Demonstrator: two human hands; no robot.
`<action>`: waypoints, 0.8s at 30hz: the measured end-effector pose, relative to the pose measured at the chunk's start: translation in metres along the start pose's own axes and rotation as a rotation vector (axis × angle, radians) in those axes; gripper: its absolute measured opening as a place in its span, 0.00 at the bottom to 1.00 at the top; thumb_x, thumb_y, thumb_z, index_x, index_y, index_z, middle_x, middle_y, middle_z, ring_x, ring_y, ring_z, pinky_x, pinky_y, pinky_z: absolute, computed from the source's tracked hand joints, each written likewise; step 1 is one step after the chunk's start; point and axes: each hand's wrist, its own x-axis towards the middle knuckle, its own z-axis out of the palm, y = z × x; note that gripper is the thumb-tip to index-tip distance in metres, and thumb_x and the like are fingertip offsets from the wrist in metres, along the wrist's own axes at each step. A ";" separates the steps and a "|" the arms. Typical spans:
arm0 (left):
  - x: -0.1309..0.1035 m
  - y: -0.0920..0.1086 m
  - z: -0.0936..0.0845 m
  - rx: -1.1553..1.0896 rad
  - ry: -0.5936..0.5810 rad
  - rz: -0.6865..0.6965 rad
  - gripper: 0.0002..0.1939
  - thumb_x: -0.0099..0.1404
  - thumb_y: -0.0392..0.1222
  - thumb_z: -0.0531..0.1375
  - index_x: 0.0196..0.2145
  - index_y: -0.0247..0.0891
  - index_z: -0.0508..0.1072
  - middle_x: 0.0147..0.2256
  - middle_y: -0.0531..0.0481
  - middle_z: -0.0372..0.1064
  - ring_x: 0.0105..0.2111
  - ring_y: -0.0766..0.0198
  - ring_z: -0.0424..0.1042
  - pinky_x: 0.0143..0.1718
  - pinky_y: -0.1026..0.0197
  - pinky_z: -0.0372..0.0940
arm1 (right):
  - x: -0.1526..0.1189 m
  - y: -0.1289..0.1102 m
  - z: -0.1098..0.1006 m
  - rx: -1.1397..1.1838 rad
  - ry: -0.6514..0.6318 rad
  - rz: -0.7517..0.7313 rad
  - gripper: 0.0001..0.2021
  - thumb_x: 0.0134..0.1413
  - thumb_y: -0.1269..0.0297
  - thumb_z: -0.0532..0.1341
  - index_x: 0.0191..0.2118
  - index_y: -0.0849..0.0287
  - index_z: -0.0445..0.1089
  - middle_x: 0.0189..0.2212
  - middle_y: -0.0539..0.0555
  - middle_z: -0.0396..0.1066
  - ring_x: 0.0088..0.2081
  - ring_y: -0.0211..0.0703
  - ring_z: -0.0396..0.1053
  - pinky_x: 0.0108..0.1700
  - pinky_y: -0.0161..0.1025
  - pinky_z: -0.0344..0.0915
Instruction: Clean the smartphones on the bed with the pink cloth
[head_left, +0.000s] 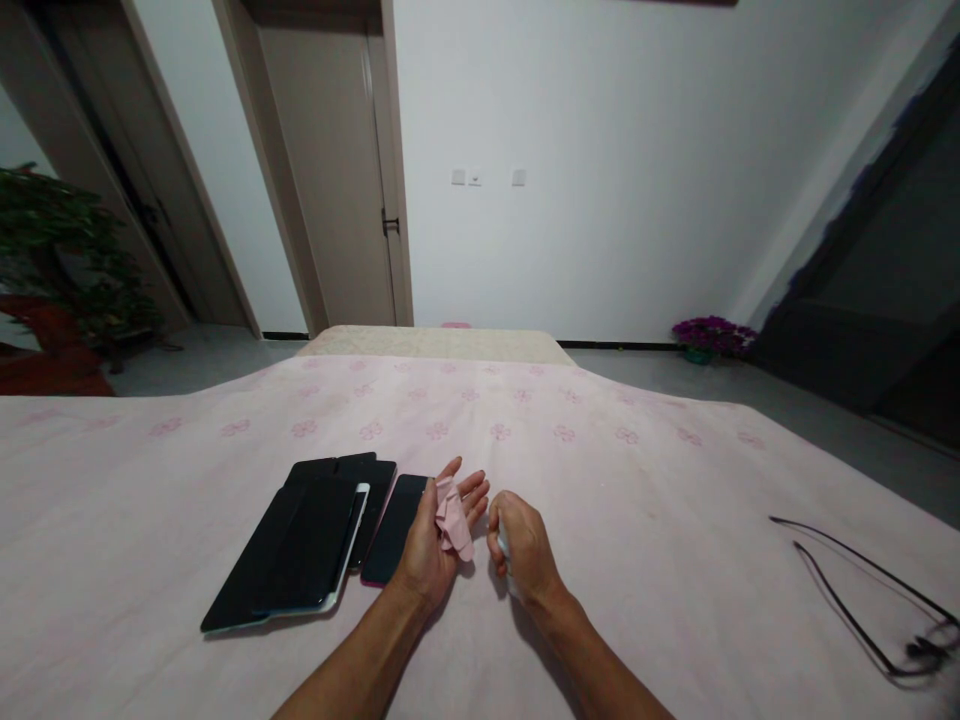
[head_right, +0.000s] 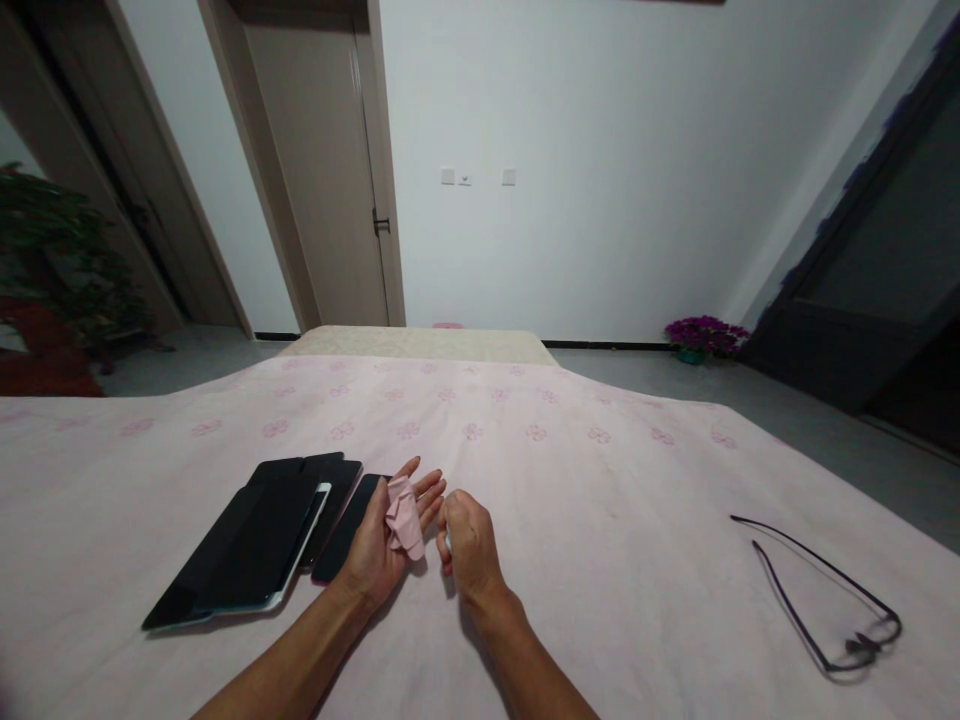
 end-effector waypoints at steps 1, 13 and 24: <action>0.000 0.000 0.000 0.002 0.003 -0.001 0.26 0.70 0.54 0.57 0.60 0.37 0.66 0.51 0.35 0.73 0.54 0.50 0.72 0.61 0.48 0.60 | 0.001 0.001 0.000 0.013 -0.004 0.004 0.21 0.60 0.44 0.51 0.27 0.56 0.59 0.10 0.42 0.55 0.11 0.30 0.49 0.14 0.28 0.47; -0.001 0.001 0.002 0.019 0.017 -0.017 0.27 0.68 0.53 0.59 0.59 0.38 0.66 0.51 0.36 0.73 0.52 0.49 0.73 0.57 0.46 0.64 | 0.005 0.005 0.002 -0.002 -0.010 0.002 0.27 0.58 0.34 0.51 0.29 0.57 0.62 0.11 0.43 0.57 0.12 0.32 0.53 0.15 0.29 0.52; -0.003 0.000 0.003 0.042 0.008 -0.016 0.25 0.67 0.50 0.60 0.59 0.38 0.67 0.50 0.37 0.74 0.52 0.50 0.73 0.59 0.48 0.62 | 0.003 0.001 0.001 -0.023 -0.030 -0.017 0.22 0.62 0.41 0.50 0.29 0.55 0.59 0.10 0.41 0.56 0.11 0.31 0.48 0.13 0.28 0.47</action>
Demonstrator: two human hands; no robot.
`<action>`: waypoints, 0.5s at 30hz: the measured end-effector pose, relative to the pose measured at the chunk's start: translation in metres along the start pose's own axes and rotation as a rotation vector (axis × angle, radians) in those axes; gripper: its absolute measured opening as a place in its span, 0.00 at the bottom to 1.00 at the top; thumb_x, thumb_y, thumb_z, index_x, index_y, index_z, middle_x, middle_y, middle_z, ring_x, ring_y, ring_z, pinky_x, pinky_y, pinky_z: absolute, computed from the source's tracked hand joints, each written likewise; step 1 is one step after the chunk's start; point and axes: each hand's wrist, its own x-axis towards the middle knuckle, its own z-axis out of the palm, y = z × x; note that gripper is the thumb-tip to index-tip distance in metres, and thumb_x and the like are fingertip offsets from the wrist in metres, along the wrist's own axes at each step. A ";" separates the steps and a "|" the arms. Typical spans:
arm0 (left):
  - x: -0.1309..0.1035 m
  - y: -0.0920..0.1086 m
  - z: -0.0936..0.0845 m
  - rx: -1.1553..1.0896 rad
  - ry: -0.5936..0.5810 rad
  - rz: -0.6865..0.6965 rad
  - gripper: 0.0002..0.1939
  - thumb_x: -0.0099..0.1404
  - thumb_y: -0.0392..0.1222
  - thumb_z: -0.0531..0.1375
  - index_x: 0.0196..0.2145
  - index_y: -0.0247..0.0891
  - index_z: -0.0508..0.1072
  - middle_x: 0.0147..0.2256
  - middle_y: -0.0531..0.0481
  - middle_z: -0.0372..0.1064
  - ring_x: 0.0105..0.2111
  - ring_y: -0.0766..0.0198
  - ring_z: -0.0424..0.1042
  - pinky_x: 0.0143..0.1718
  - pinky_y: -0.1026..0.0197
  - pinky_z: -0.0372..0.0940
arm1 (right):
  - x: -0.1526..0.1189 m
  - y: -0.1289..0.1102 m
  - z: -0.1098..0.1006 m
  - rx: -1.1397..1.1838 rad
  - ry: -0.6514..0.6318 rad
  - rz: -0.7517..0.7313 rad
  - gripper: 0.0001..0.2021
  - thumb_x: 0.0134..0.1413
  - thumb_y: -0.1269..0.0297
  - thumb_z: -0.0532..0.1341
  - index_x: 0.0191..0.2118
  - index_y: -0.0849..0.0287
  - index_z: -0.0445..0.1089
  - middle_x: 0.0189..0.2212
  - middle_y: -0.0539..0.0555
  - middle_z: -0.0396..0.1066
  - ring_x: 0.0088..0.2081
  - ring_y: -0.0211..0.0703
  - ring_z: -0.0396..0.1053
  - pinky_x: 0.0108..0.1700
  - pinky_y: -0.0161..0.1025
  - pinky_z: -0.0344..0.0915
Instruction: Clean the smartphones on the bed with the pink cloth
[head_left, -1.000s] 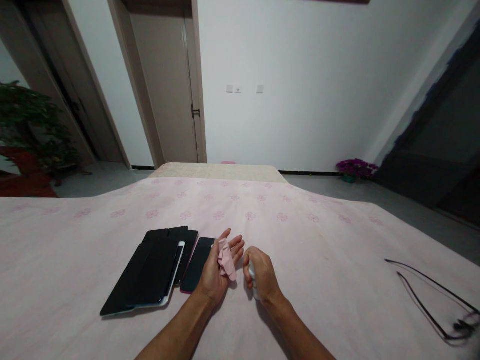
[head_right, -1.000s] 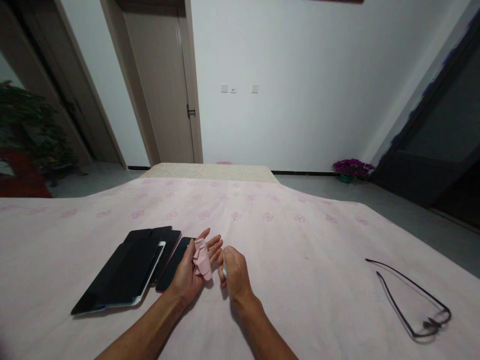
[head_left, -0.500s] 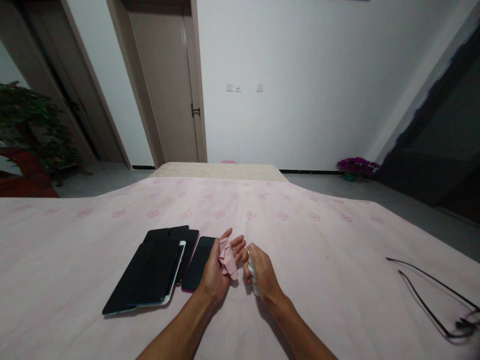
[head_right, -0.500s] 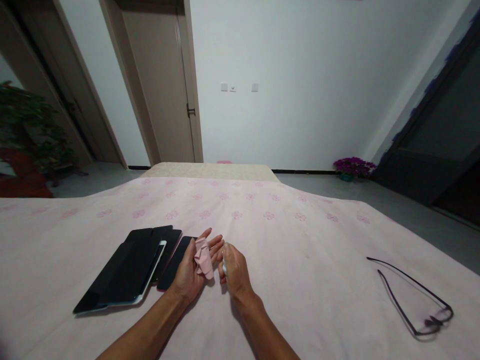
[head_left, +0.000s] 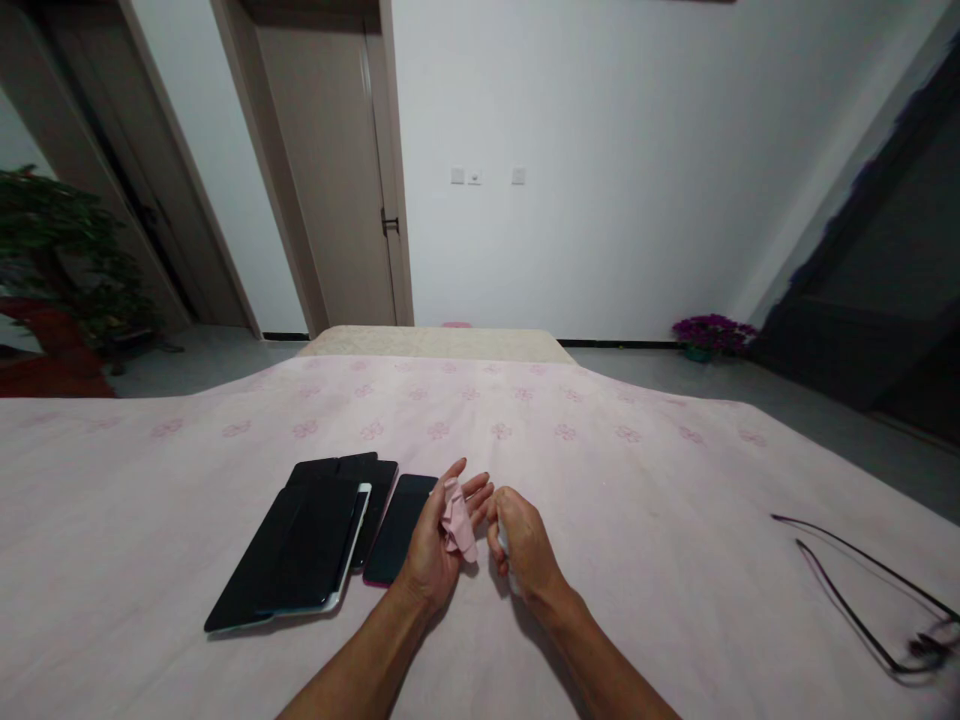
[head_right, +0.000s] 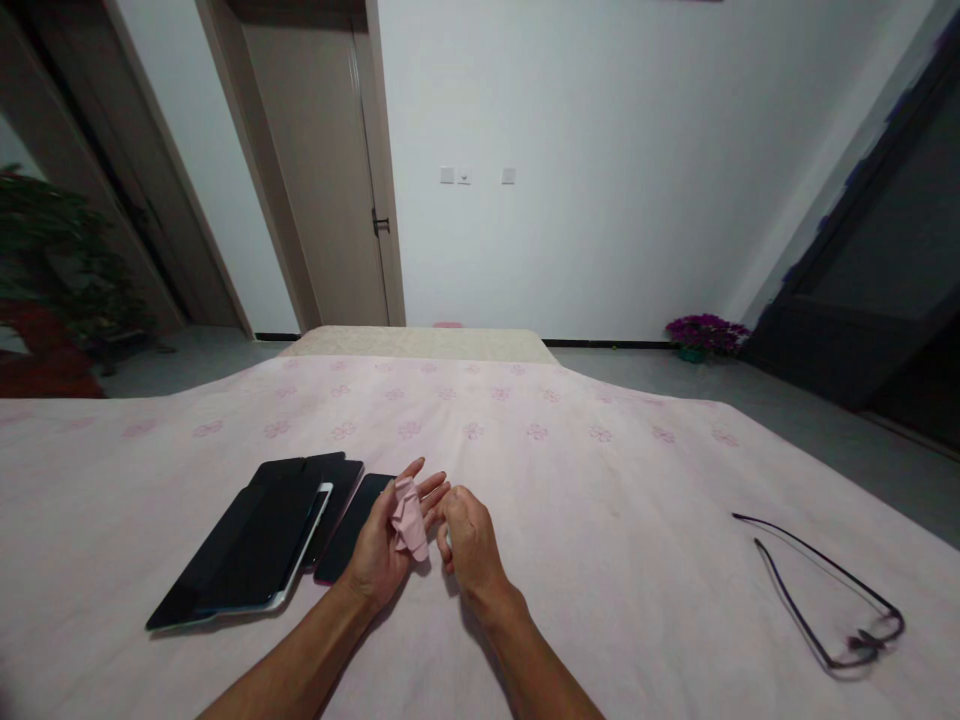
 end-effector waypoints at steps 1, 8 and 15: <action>0.000 0.000 0.000 0.003 0.003 -0.002 0.25 0.67 0.50 0.61 0.58 0.38 0.67 0.49 0.38 0.74 0.52 0.50 0.73 0.59 0.47 0.62 | 0.000 0.002 0.000 0.015 -0.004 -0.003 0.22 0.62 0.41 0.50 0.29 0.55 0.59 0.10 0.41 0.56 0.11 0.31 0.48 0.13 0.28 0.48; 0.000 0.000 0.003 0.013 0.015 -0.004 0.25 0.66 0.47 0.61 0.59 0.38 0.67 0.49 0.38 0.74 0.52 0.50 0.74 0.58 0.49 0.64 | 0.003 0.011 0.002 0.132 -0.035 0.051 0.25 0.61 0.36 0.51 0.31 0.56 0.59 0.12 0.43 0.61 0.12 0.32 0.56 0.15 0.28 0.53; -0.001 0.001 0.003 0.007 0.004 -0.002 0.25 0.68 0.49 0.59 0.60 0.37 0.66 0.50 0.37 0.74 0.52 0.49 0.73 0.58 0.47 0.63 | 0.001 0.002 0.001 0.053 -0.045 0.008 0.24 0.61 0.38 0.51 0.30 0.56 0.59 0.11 0.42 0.58 0.11 0.31 0.51 0.13 0.28 0.50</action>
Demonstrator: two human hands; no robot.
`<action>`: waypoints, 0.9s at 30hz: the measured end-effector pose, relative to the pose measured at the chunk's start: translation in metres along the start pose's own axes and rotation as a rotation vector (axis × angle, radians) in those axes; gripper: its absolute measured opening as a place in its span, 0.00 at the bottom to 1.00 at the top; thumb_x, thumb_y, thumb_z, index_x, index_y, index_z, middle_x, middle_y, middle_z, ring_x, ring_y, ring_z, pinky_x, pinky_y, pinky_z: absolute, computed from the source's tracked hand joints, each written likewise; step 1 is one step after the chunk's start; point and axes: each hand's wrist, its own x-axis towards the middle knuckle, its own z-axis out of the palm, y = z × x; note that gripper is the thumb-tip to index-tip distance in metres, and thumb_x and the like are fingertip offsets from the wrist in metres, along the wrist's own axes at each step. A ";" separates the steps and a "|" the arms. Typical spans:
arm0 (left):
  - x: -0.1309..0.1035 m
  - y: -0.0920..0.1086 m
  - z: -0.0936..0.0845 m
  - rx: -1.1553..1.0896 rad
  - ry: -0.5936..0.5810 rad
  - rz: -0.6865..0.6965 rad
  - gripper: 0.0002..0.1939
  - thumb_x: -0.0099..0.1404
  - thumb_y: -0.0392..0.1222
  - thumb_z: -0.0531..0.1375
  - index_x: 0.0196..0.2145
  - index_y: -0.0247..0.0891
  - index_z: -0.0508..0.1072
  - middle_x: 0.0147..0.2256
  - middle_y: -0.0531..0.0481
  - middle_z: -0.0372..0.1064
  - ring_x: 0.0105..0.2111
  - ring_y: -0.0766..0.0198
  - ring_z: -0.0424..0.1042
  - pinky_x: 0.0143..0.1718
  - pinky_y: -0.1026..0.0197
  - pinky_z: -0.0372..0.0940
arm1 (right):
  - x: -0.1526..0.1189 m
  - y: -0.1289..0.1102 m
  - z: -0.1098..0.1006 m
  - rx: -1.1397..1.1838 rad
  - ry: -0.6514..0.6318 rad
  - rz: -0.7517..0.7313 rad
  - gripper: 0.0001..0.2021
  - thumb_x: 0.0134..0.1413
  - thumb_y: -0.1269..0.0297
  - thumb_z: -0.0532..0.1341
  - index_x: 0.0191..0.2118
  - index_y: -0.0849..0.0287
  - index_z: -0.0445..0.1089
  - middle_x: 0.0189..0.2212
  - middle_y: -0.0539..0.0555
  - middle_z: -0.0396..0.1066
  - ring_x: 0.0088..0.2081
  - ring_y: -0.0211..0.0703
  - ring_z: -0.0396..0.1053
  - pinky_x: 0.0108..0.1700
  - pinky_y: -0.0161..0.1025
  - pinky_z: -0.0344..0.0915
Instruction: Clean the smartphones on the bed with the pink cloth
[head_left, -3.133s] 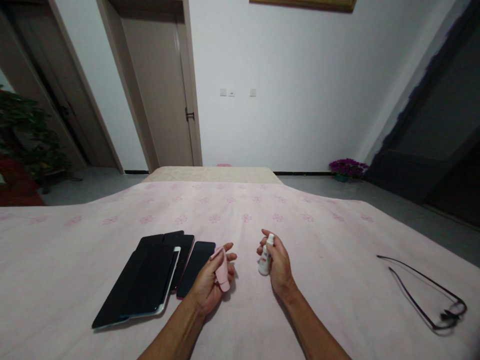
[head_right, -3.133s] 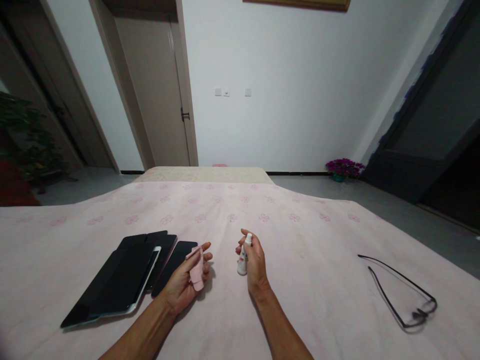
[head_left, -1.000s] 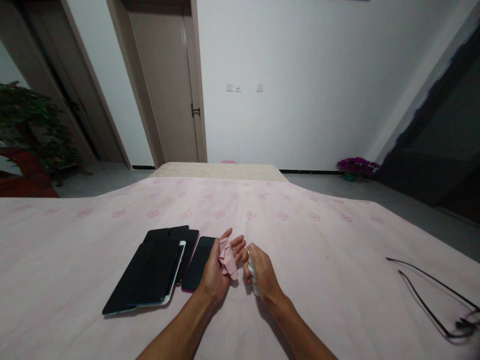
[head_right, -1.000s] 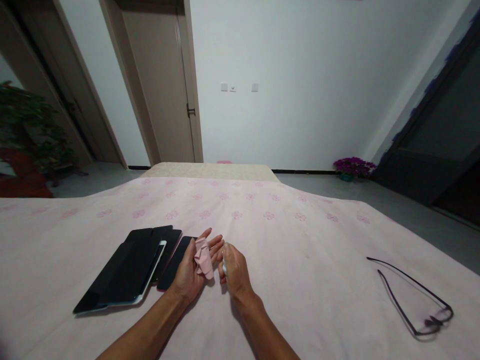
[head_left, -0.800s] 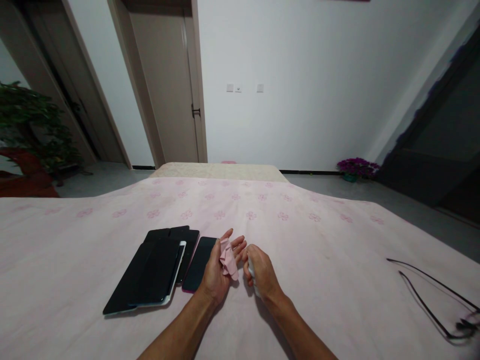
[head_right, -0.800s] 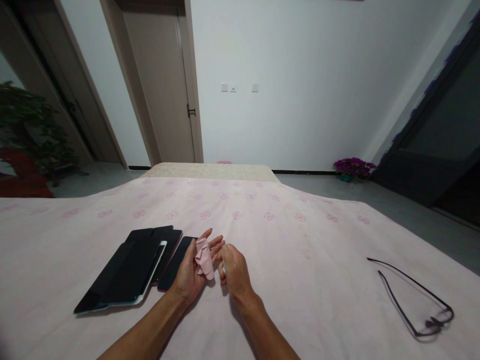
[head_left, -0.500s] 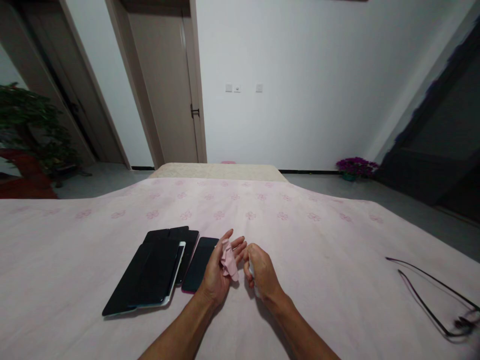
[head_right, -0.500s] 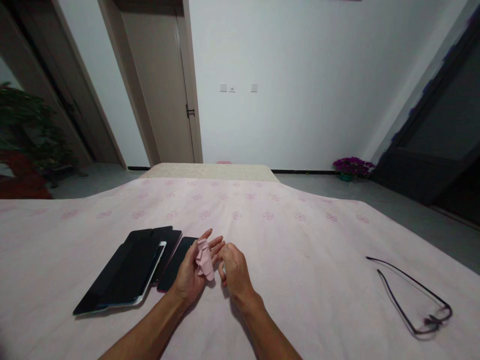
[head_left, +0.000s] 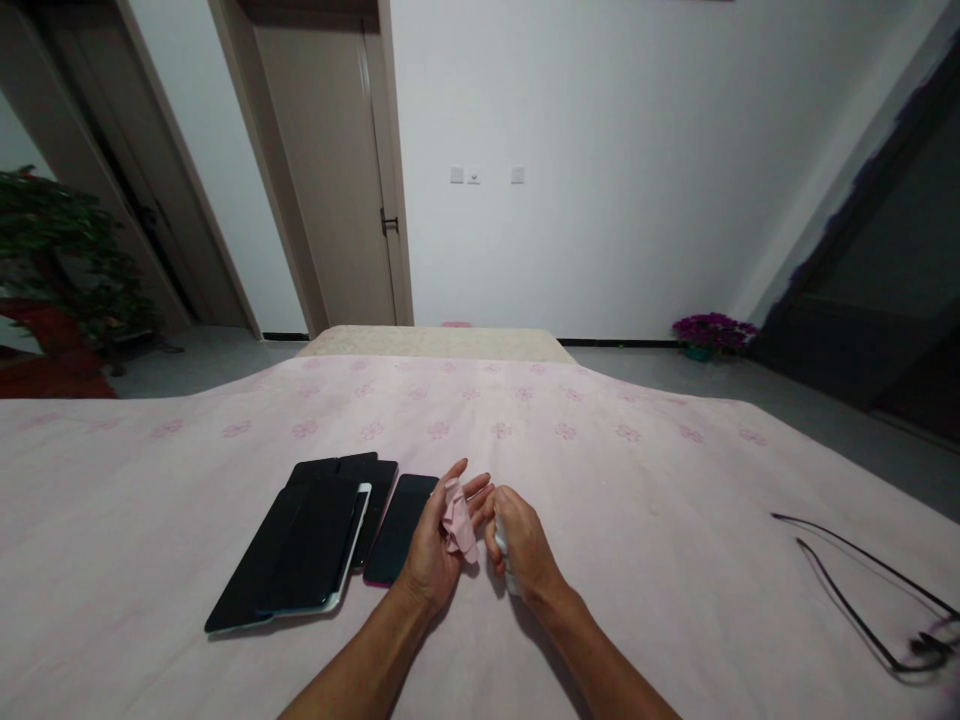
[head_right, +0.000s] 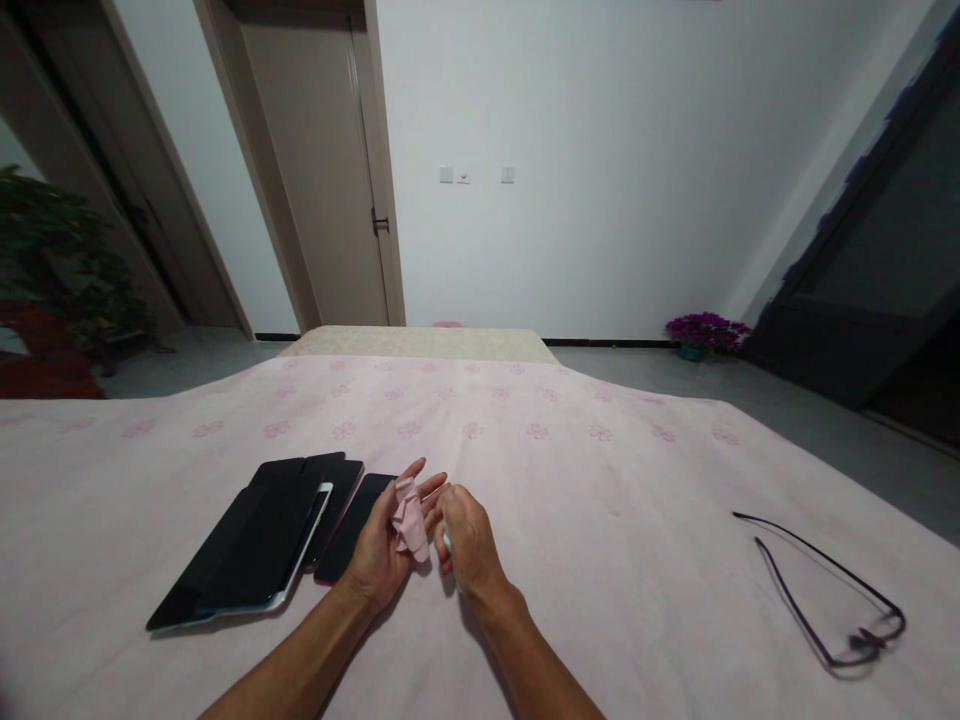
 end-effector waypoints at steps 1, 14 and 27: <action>0.000 0.000 0.000 0.001 -0.006 0.003 0.25 0.68 0.49 0.59 0.60 0.37 0.66 0.50 0.37 0.74 0.52 0.49 0.73 0.59 0.47 0.63 | 0.000 -0.001 0.000 -0.010 0.002 -0.002 0.24 0.62 0.38 0.51 0.30 0.56 0.59 0.11 0.42 0.58 0.11 0.31 0.50 0.13 0.27 0.49; -0.001 0.000 -0.001 0.024 -0.001 0.014 0.26 0.69 0.51 0.58 0.60 0.37 0.65 0.50 0.37 0.74 0.51 0.50 0.74 0.58 0.47 0.63 | -0.001 -0.006 0.002 -0.080 0.011 -0.010 0.24 0.62 0.38 0.49 0.30 0.55 0.58 0.12 0.42 0.58 0.12 0.32 0.53 0.13 0.28 0.51; 0.000 -0.002 -0.004 0.012 -0.011 0.021 0.27 0.67 0.53 0.60 0.59 0.37 0.67 0.50 0.37 0.74 0.53 0.48 0.73 0.59 0.47 0.61 | -0.001 -0.005 -0.003 -0.130 -0.016 -0.032 0.23 0.65 0.41 0.46 0.28 0.55 0.57 0.11 0.42 0.56 0.11 0.31 0.50 0.13 0.29 0.48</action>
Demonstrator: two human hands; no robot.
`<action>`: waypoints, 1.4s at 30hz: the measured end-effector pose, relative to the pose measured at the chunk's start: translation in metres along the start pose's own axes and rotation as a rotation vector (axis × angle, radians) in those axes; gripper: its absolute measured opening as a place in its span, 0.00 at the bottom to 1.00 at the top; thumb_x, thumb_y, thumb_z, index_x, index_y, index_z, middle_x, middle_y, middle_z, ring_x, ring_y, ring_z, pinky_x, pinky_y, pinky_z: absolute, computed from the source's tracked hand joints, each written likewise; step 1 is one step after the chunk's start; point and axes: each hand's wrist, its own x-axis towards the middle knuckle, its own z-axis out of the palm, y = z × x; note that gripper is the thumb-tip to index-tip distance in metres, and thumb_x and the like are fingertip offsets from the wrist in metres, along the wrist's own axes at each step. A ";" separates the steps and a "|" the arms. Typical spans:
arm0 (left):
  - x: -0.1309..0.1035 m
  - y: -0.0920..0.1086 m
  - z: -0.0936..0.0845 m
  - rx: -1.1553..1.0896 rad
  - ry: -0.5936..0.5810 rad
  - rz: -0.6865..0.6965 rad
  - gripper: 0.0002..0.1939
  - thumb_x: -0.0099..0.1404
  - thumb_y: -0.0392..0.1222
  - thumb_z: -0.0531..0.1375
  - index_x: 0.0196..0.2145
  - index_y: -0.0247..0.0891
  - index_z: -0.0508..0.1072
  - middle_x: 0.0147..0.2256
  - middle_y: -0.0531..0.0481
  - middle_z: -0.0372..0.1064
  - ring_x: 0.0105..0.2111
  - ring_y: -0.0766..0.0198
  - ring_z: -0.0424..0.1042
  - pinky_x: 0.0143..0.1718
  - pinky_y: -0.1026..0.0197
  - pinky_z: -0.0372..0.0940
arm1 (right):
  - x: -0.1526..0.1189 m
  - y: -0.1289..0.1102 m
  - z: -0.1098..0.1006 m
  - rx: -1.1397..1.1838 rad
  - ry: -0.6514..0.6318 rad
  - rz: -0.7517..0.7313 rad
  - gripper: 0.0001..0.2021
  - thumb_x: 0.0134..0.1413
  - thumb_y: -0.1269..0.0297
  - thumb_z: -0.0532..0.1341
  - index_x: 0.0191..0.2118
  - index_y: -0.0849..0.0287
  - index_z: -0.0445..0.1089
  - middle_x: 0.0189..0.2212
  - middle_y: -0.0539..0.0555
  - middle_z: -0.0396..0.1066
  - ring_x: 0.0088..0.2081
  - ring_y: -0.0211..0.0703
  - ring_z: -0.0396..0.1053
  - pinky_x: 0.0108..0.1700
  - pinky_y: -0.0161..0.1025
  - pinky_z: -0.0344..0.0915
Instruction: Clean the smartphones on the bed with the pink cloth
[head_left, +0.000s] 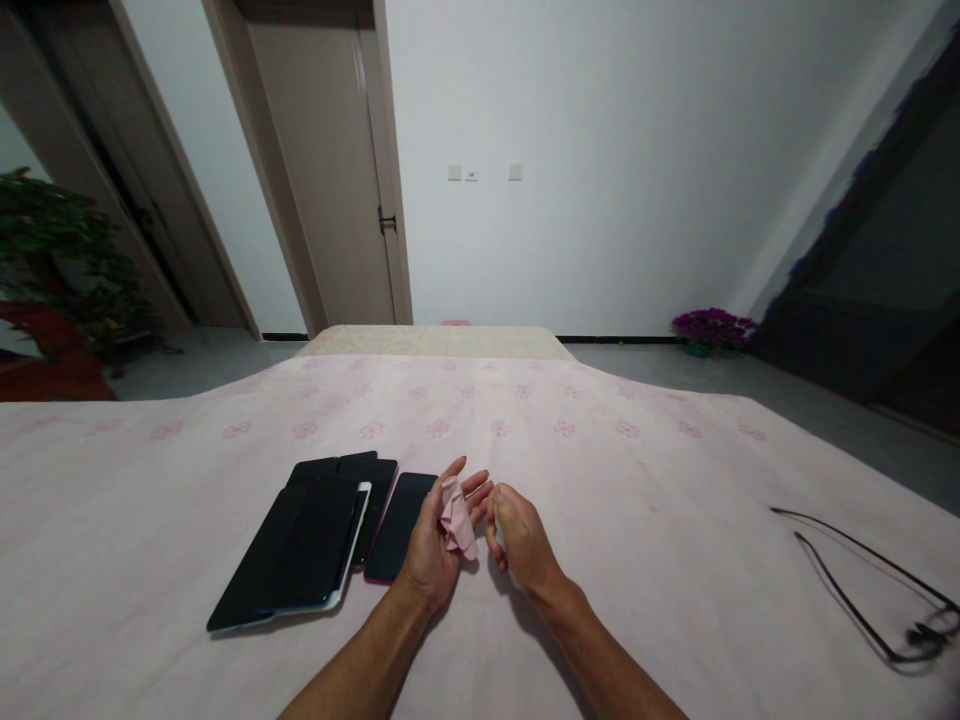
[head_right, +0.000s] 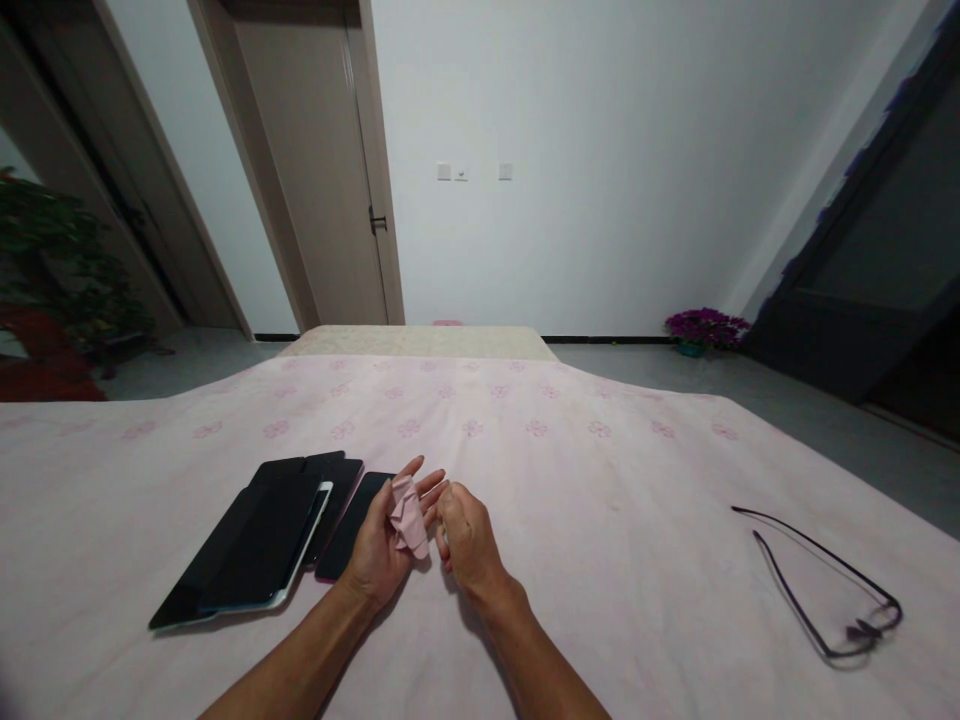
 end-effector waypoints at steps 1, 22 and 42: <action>0.000 0.000 0.000 -0.002 0.003 0.001 0.27 0.66 0.52 0.60 0.59 0.37 0.67 0.50 0.37 0.74 0.53 0.48 0.73 0.59 0.47 0.61 | 0.000 0.000 0.000 0.003 0.002 -0.001 0.23 0.65 0.40 0.46 0.29 0.55 0.57 0.11 0.42 0.57 0.11 0.31 0.51 0.14 0.29 0.49; 0.000 -0.001 -0.001 -0.005 -0.018 0.006 0.25 0.69 0.53 0.57 0.59 0.38 0.68 0.50 0.37 0.74 0.52 0.49 0.73 0.59 0.46 0.61 | 0.002 -0.005 0.002 0.028 0.017 -0.011 0.22 0.64 0.40 0.49 0.31 0.55 0.58 0.12 0.41 0.57 0.12 0.31 0.51 0.14 0.28 0.51; 0.001 -0.001 0.000 0.051 0.021 0.056 0.25 0.67 0.54 0.59 0.57 0.38 0.69 0.49 0.39 0.75 0.53 0.48 0.73 0.59 0.45 0.61 | 0.004 0.001 -0.005 -0.145 0.136 -0.008 0.19 0.66 0.46 0.49 0.29 0.54 0.57 0.13 0.42 0.59 0.15 0.34 0.55 0.20 0.32 0.52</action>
